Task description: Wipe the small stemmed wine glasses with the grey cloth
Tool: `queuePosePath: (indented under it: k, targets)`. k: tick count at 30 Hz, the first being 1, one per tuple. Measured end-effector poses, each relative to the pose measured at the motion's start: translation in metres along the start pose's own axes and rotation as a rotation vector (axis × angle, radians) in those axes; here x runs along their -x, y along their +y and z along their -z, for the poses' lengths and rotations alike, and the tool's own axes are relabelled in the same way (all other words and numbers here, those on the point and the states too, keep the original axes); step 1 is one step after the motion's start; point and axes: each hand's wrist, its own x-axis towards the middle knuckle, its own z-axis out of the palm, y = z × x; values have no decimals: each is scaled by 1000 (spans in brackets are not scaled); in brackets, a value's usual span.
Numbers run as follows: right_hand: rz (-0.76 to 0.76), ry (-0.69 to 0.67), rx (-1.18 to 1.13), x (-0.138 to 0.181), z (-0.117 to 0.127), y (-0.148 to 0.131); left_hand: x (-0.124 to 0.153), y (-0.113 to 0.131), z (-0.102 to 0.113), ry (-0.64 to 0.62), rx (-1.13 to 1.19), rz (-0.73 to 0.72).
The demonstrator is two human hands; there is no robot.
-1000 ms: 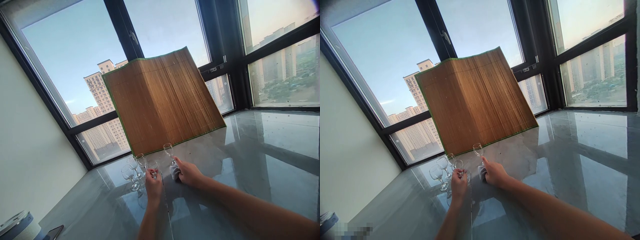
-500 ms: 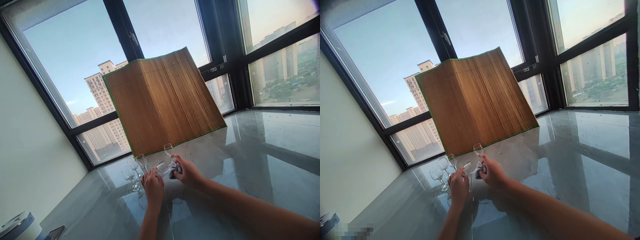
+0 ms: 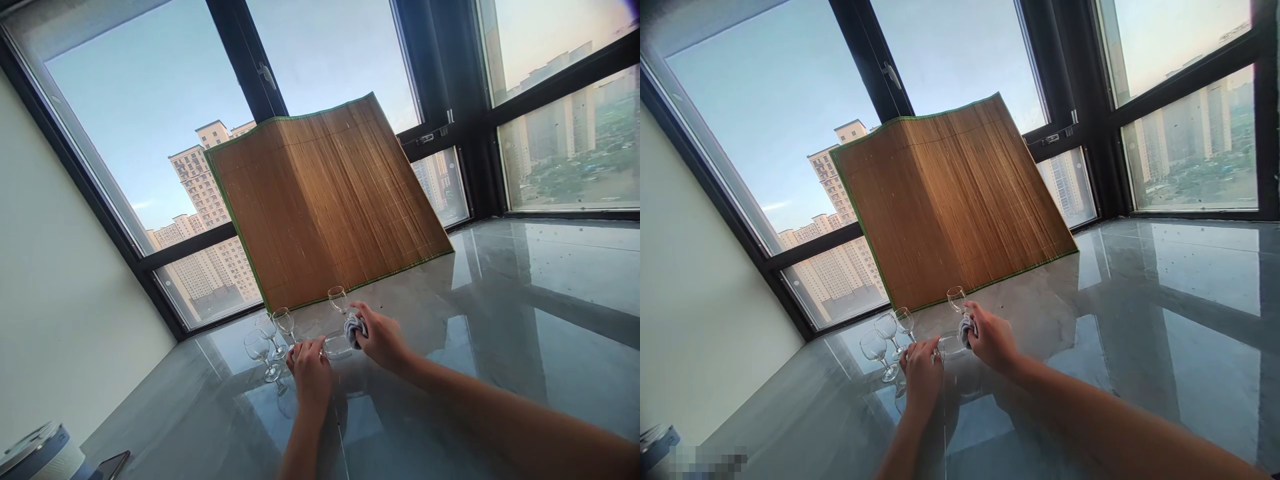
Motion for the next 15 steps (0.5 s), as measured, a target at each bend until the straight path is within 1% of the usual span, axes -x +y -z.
queuePosePath:
  k: [6, 11, 15]
  targets:
    - [61, -105, -117, 3, -6, -2, 0, -2, -1, -2, 8, 28]
    - [18, -152, -136, 3, -10, -2, 1, -2, 1, -15, 1, 27]
    - [26, -161, -151, 2, -10, -1, 1, 0, 3, -20, 0, 30]
